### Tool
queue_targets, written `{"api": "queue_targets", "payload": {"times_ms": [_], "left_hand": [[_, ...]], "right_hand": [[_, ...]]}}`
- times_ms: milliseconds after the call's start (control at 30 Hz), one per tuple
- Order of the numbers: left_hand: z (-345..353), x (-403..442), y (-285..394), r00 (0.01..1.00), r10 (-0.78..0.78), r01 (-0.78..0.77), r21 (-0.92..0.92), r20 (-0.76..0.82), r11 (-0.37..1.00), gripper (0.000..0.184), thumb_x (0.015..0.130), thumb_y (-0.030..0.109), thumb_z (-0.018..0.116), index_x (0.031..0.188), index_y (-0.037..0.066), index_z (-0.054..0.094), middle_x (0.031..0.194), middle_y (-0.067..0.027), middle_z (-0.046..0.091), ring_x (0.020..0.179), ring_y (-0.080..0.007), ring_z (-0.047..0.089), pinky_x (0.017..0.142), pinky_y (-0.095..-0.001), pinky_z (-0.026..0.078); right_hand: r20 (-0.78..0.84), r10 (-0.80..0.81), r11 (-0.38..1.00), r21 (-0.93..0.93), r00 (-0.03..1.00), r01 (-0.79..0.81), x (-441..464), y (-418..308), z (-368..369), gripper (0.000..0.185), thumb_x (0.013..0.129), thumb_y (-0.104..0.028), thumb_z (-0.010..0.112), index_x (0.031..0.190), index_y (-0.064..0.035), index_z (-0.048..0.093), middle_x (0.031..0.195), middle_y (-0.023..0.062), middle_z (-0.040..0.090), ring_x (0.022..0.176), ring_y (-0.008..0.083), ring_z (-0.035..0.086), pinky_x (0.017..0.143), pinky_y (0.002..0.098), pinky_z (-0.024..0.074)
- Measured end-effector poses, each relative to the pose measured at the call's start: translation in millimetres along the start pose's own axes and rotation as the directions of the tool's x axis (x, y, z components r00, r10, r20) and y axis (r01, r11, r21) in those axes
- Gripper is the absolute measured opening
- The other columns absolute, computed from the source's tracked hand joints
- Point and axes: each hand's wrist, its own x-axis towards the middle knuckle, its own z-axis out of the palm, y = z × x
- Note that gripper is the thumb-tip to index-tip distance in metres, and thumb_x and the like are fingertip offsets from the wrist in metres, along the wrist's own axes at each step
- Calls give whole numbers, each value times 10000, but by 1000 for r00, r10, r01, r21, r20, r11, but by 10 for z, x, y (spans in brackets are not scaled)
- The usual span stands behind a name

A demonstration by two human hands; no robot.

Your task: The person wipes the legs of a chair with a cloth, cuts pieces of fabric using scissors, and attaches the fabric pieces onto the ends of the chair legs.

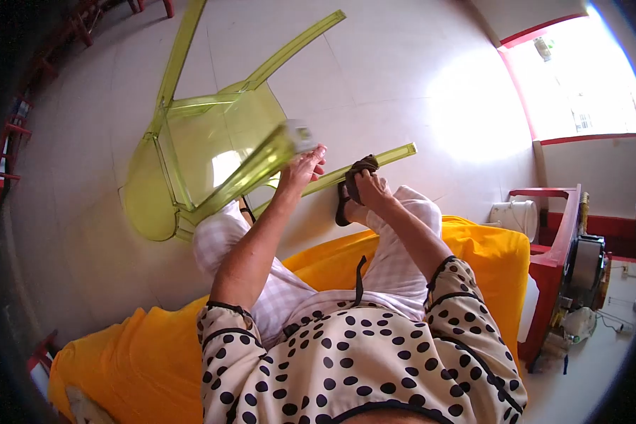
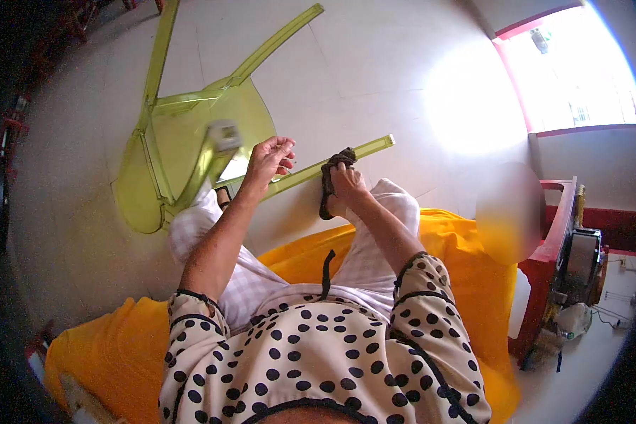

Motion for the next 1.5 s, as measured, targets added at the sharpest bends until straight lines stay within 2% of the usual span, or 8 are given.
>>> {"api": "queue_targets", "payload": {"times_ms": [533,733,800,933,1000,1200,1400,1500], "left_hand": [[-97,-94,420,768,516,-514,114,-379,850,169,853,116,602,1013,61,600,819,-12,563,693,-69,520,610,-204,449],[-468,98,180,778,557,-534,162,-290,830,191,830,138,605,996,46,595,857,-33,616,735,-86,574,584,-212,475],[-507,115,179,878,384,-403,-11,-285,915,219,869,275,614,983,88,604,793,-11,596,598,-66,547,498,-188,424],[-476,-44,228,920,269,-253,93,-285,963,196,875,246,610,979,80,610,771,-19,608,581,-70,561,474,-182,430],[-491,-53,101,885,386,-328,241,-261,913,185,882,232,597,975,73,617,757,-18,606,573,-72,559,480,-194,437],[-179,-895,217,788,609,-407,819,91,404,152,845,78,555,978,52,624,867,-114,594,705,-242,612,616,-338,491],[-28,-1905,719,158,944,-458,869,290,-190,275,784,70,655,1052,66,594,1028,-117,577,933,-312,569,806,-413,466],[112,-2007,1179,74,997,-267,964,31,-10,456,747,165,727,1142,52,528,1058,-129,574,975,-305,550,861,-421,432]], "right_hand": [[-33,338,805,528,941,-271,67,152,318,254,756,-115,561,992,-22,573,893,234,618,835,426,597,717,474,492],[34,557,158,976,830,-147,-126,89,371,241,792,-164,559,994,-55,631,919,148,652,848,263,630,737,363,508],[317,675,-364,929,667,-73,-197,127,247,227,836,-194,547,1037,-106,607,933,73,632,818,208,604,660,348,498],[528,686,-722,579,500,380,-263,401,98,258,879,-288,548,1096,-149,542,934,29,609,814,205,582,677,408,458],[628,704,-702,541,333,464,-193,592,-175,278,863,-334,568,1071,-149,560,920,39,605,804,205,574,666,416,458],[128,825,-246,958,550,146,-26,1244,-504,347,795,-369,610,1038,-122,604,873,50,592,733,192,569,508,356,458],[-100,522,167,986,847,13,51,1455,-610,360,758,-365,593,1022,-122,620,769,40,625,621,174,616,456,320,492],[-163,506,305,952,847,1,89,1401,-650,343,749,-344,596,998,-108,621,757,78,631,640,207,631,497,342,506]]}}
